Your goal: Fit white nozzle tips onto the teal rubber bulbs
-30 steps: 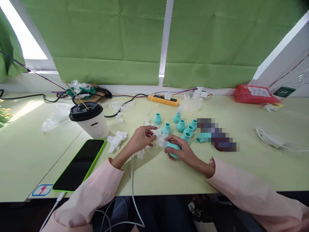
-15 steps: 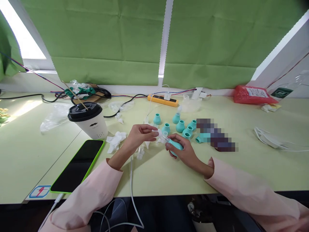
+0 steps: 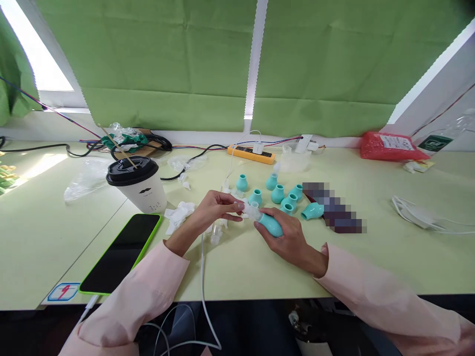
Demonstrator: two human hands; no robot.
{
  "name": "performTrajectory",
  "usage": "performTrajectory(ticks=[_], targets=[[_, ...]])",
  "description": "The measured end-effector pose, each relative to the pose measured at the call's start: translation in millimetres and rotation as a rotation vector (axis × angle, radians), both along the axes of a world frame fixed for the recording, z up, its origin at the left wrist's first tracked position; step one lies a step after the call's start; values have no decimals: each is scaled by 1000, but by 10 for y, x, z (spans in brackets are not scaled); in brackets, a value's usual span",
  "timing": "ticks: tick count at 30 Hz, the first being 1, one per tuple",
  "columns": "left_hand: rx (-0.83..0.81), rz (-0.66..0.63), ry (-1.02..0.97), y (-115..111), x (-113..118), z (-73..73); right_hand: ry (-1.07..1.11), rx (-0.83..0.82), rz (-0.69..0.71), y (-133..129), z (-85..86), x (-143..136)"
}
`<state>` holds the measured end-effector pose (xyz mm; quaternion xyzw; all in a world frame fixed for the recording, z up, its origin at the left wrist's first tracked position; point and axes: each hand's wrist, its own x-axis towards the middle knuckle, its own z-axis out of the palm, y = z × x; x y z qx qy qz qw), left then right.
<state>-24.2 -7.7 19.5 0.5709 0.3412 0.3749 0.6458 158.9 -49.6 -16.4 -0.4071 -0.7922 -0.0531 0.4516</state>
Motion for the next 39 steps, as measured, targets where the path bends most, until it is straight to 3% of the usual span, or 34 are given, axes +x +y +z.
performTrajectory(ticks=[5, 8, 12, 15, 20, 25, 33, 39], targets=[[-5, -16, 45, 13, -19, -6, -128, 98, 46, 56, -29, 51], [-2, -15, 88, 18, -27, -9, -133, 36, 92, 75, -27, 57], [32, -19, 54, 7, -23, -9, 38, -81, 132, 53, 22, 35], [45, -18, -4, -16, -1, -15, 185, -261, 132, 20, 72, 16], [97, 30, -39, -74, 57, -25, 461, -702, 200, -9, 121, -16], [136, -9, -9, -102, 63, -23, 632, -880, 321, -16, 147, -46], [180, 39, 3, -134, 118, -15, 633, -865, 406, -15, 195, -68], [276, 142, -16, -212, 231, -54, 364, -664, 330, 12, 163, -50]])
